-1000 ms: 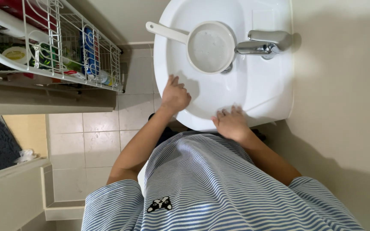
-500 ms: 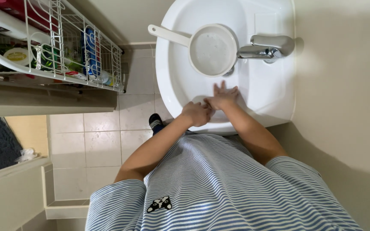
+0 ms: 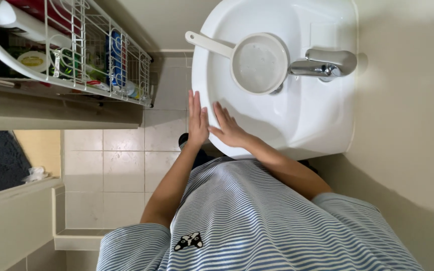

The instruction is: Rinsing and wiping a bathroom sink using water from a dipper.

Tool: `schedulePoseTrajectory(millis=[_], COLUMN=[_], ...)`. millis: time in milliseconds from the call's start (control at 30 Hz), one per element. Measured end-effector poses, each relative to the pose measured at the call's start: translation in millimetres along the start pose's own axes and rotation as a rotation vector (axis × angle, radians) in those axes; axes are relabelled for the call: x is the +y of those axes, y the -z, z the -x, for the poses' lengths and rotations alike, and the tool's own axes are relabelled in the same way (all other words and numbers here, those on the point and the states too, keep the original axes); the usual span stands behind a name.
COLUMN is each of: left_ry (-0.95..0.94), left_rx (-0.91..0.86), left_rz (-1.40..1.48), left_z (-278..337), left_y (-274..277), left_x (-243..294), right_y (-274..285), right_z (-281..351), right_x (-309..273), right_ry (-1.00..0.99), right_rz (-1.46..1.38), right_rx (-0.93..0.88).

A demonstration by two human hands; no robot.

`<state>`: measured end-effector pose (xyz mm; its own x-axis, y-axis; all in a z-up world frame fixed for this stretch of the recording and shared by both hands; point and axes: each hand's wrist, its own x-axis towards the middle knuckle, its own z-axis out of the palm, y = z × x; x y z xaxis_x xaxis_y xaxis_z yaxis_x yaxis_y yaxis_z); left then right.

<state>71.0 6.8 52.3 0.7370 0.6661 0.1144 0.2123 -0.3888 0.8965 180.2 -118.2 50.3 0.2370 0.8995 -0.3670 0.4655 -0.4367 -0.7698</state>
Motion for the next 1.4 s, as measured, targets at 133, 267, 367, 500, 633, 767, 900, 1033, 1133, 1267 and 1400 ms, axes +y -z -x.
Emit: schedulePoseTrajectory(millis=[133, 267, 367, 500, 633, 767, 900, 1033, 1133, 1267, 1400], left_ry=[0.308, 0.560, 0.791, 0.974, 0.663, 0.038, -0.044, -0.111, -0.179, -0.188, -0.046], left_rx=[-0.038, -0.064, -0.118, -0.140, -0.122, -0.200, -0.705, -0.897, -0.977, -0.967, -1.110], left_rz=[0.377, 0.718, 0.966, 1.001, 0.745, -0.238, -0.964, -1.001, -0.932, -1.112, -1.165], left_z=[16, 9, -11, -36, -57, -55, -18, 15, 6, -14, -12], left_y=[-25, -15, 27, 70, 21, -14, -2, -53, -46, -38, -45], left_x=[-86, -89, -5, 75, -4, 24, 138, 77, 70, 71, 117], right_y=[-8, 27, 47, 1, 5, 52, 85, 64, 47, 71, 86], right_z=[-80, -107, -81, -64, 3, 44, 51, 52, 65, 131, 180], right_x=[15, -36, -70, 1, 8, 13, 50, 36, 52, 26, 1], right_ry=[0.249, 0.273, 0.205, 0.467, 0.491, -0.303, -0.719, -0.710, -0.441, -0.326, -0.413], right_rz=[-0.018, 0.254, 0.459, 0.427, -0.153, 0.251, 0.593, 0.589, 0.437, 0.432, 0.775], right_rx=[0.317, 0.423, 0.276, 0.248, 0.205, -0.244, -0.285, -0.291, -0.371, -0.249, 0.252])
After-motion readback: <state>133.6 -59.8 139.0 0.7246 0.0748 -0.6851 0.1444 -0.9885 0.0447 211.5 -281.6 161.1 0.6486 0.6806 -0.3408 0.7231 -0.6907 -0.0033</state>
